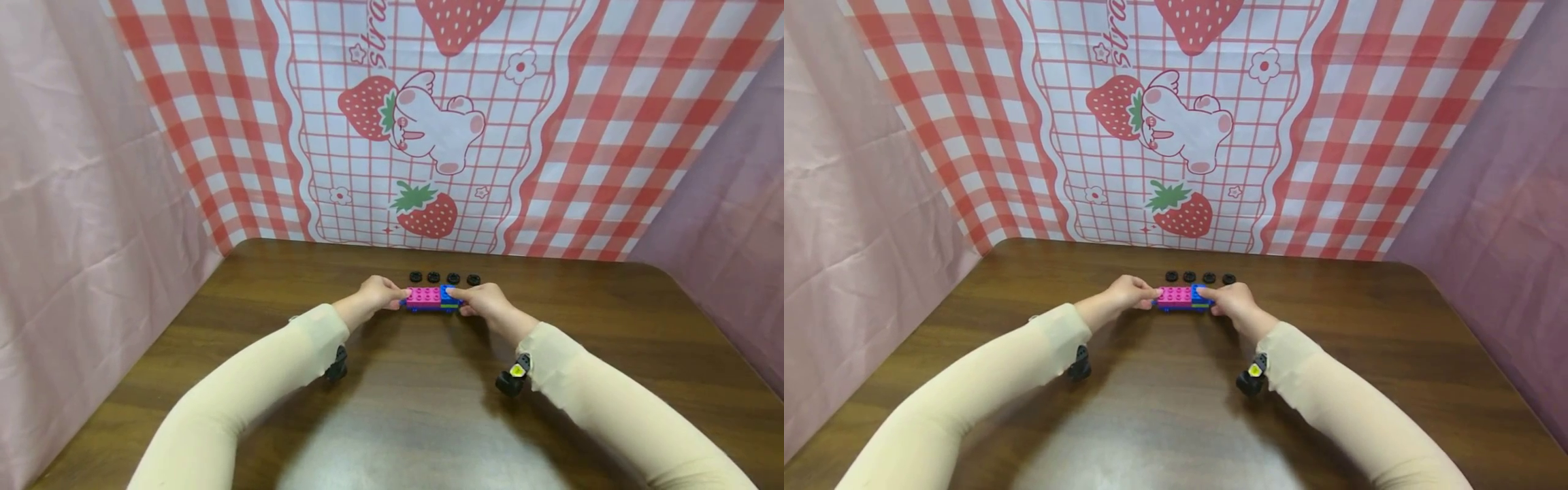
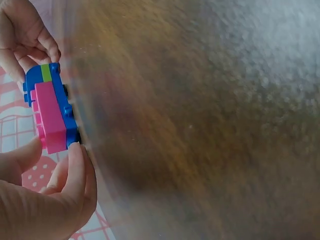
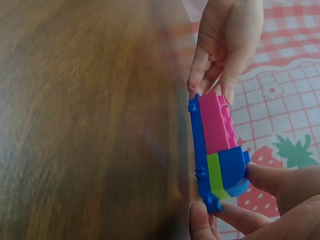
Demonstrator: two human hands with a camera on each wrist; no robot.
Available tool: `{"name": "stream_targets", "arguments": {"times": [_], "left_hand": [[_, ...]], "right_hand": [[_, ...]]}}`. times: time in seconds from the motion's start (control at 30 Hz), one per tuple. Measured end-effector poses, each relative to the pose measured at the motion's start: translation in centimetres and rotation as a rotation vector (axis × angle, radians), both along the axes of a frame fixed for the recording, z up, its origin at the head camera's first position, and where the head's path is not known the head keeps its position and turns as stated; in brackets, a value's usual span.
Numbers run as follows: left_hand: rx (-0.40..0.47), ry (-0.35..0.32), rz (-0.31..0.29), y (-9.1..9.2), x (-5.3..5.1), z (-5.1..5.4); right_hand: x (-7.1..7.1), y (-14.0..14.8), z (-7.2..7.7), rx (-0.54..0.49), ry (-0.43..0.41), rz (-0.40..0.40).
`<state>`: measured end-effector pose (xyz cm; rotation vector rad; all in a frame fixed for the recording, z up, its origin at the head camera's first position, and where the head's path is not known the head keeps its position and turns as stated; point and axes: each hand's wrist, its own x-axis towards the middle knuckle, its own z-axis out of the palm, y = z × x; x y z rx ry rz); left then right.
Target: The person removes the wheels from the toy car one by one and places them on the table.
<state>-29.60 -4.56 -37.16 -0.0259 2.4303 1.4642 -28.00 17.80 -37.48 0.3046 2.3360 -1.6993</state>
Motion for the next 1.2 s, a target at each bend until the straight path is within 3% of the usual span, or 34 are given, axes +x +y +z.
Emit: {"name": "stream_targets", "arguments": {"times": [0.2, 0.63, 0.8, 1.0, 1.2], "left_hand": [[-0.038, 0.003, -0.038, 0.3, -0.3, -0.6], [-0.087, 0.040, -0.053, 0.4, -0.6, -0.9], [-0.088, 0.025, -0.069, 0.1, -0.6, -0.9], [-0.005, -0.032, -0.103, -0.8, -0.7, -1.1], [0.062, -0.088, -0.139, -2.1, -0.8, -0.1]], "right_hand": [[0.4, 0.3, -0.5, 0.049, 0.000, 0.012], [0.6, 0.3, -0.8, 0.074, 0.037, 0.018], [0.5, 0.2, -1.0, 0.026, 0.042, 0.014], [0.3, 0.5, -0.8, -0.134, 0.031, 0.009], [0.3, 2.3, 0.2, -0.117, 0.072, 0.045]]}}
